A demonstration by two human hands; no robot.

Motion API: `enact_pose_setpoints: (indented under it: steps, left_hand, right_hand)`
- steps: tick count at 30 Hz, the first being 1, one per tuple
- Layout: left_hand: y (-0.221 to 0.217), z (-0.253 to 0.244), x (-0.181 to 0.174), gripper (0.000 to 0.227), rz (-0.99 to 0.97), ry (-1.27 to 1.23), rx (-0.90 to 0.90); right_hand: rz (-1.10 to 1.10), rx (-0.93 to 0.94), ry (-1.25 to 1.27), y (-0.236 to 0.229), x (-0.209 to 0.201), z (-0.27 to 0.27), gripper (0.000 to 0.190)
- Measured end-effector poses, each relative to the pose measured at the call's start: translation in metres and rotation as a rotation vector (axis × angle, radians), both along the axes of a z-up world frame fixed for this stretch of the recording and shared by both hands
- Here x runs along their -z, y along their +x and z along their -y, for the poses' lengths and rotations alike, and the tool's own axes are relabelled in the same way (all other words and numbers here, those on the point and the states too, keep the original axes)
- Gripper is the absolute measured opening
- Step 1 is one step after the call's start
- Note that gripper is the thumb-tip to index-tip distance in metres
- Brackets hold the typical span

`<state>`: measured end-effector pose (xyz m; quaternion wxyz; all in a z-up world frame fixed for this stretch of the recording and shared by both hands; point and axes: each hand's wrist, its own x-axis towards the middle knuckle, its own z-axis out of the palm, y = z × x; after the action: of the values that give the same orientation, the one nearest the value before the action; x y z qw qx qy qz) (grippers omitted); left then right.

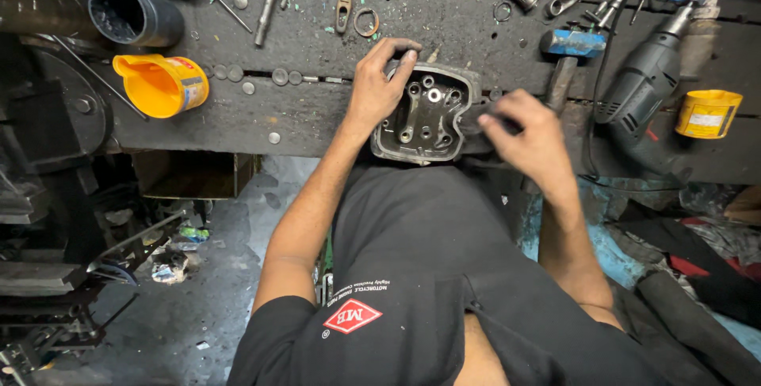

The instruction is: The person uses a rotary tool to grind the interior surfaces of a metal engine part, then wipes the part with a cloth and uses a screwdriver to scrape residue from the holes. The person continues to wipe and scrape the part repeatedly.

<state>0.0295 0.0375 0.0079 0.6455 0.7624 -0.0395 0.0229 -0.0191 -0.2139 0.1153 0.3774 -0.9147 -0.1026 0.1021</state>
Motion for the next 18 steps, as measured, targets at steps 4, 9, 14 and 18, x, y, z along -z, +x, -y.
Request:
enact_pose_setpoints:
  steps: [4, 9, 14, 18]
  left_hand:
    - [-0.001, 0.000, -0.002, 0.014, -0.003, -0.007, 0.003]
    - [-0.001, 0.000, 0.001, 0.014, 0.026, -0.017, -0.003]
    - [-0.002, 0.001, 0.006, 0.015, 0.014, -0.039, -0.011]
    - [-0.001, 0.001, 0.008, 0.016, 0.034, -0.008, -0.008]
  right_hand:
    - [0.125, -0.253, -0.122, -0.020, 0.004, -0.028, 0.015]
    - [0.261, -0.296, -0.382, -0.046, 0.007, -0.049, 0.013]
    - [0.380, -0.320, -0.456, -0.053, 0.016, -0.050, 0.021]
    - [0.390, -0.344, -0.481, -0.055, 0.022, -0.051, 0.018]
